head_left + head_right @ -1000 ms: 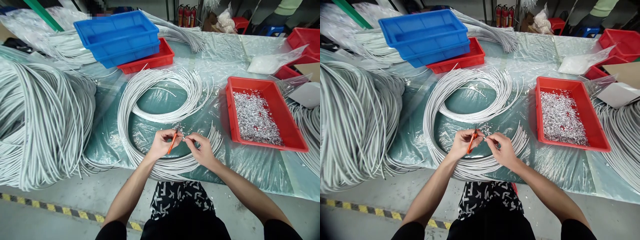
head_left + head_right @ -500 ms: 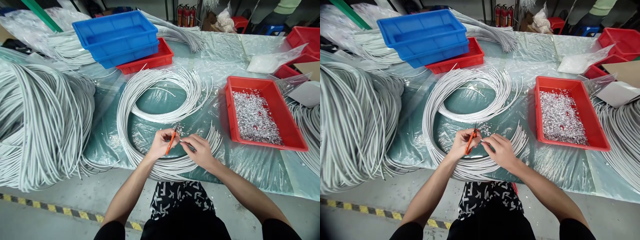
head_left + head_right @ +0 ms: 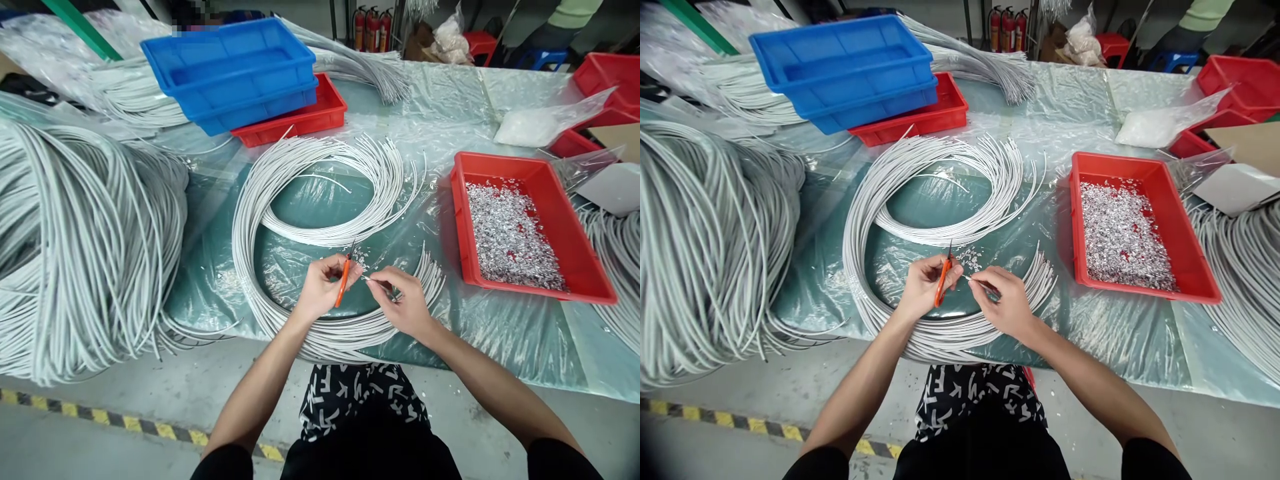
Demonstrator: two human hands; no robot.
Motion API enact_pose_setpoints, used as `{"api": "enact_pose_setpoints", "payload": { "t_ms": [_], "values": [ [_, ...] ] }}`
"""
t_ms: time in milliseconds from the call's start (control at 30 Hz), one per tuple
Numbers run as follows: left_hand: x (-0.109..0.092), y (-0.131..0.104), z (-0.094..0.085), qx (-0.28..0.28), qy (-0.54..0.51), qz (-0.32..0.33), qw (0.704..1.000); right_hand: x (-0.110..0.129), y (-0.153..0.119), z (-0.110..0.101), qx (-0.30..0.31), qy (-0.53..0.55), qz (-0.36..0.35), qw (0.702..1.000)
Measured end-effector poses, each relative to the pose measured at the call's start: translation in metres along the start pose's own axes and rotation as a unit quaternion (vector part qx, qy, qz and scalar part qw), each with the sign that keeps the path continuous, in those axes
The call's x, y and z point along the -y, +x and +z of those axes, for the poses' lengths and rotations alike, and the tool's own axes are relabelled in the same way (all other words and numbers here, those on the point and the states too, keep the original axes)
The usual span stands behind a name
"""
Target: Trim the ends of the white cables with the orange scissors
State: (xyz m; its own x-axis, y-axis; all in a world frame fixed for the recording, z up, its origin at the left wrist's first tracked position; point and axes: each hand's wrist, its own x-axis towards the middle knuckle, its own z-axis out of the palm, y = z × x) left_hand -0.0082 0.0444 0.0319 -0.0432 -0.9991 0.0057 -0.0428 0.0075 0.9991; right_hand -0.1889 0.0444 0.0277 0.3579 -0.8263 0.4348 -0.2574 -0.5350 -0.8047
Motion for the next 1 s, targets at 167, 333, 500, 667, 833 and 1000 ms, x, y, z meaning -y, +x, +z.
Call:
{"api": "enact_pose_setpoints", "payload": {
  "t_ms": [167,333,500,667,833,1000],
  "values": [
    [-0.004,-0.004,-0.001,0.076,0.077,0.042,0.993,0.002,0.001,-0.012,-0.01,0.062,0.059,0.996],
    [-0.002,-0.004,0.001,0.12,0.165,0.096,0.974,0.001,0.003,-0.017,-0.02,0.077,0.054,0.995],
    [0.0,-0.004,0.0,0.158,0.181,0.091,0.966,0.001,0.003,-0.016,-0.028,0.075,0.038,0.996],
    [0.001,-0.005,-0.001,0.148,0.171,0.079,0.971,0.001,0.003,-0.016,-0.034,0.068,0.027,0.997],
    [0.001,-0.004,0.0,0.141,0.161,0.08,0.973,0.0,0.002,-0.015,-0.04,0.057,0.027,0.997],
    [0.001,-0.004,-0.001,0.142,0.155,0.083,0.974,-0.001,0.002,-0.015,-0.039,0.057,0.024,0.997]
  ]
}}
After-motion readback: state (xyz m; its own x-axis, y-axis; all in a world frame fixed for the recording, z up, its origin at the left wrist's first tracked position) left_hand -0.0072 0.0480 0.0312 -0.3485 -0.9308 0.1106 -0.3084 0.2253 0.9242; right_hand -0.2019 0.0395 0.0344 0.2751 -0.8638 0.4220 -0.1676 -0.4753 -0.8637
